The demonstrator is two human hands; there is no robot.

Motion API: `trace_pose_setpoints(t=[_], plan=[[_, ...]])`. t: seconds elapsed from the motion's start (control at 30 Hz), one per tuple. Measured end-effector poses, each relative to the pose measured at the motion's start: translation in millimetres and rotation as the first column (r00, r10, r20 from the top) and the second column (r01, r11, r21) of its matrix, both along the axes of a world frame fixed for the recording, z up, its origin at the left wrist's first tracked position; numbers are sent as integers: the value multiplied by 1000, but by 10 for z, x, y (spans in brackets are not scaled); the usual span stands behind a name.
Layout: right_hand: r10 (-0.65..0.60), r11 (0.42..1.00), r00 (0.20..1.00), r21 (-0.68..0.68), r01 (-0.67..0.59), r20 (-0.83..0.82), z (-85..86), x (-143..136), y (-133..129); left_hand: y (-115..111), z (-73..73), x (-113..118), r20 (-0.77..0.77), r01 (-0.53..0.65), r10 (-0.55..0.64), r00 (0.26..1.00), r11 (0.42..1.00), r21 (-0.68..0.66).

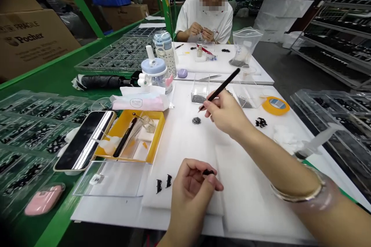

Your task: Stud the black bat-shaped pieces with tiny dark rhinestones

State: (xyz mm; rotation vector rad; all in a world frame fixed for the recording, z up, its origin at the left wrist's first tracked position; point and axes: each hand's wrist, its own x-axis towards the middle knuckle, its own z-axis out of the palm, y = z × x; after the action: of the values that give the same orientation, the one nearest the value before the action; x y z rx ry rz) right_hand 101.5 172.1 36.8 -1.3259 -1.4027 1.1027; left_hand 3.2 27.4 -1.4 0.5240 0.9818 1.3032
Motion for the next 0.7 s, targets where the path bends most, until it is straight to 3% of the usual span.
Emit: trace_pose_setpoints(t=[0.2,0.47,0.7], plan=[[18,1000,999,-15,-17,47,-367,-43,15,-19,37,-24,137,20,-14,991,999,-43],[54,998,995,-14,-53,86,-427,0,17,30,56,-46,346,66,-12,938,988,-143],[96,995,990,13,-98,100,-514,33,27,23,19,-66,385,130,-77,920,985,-113]])
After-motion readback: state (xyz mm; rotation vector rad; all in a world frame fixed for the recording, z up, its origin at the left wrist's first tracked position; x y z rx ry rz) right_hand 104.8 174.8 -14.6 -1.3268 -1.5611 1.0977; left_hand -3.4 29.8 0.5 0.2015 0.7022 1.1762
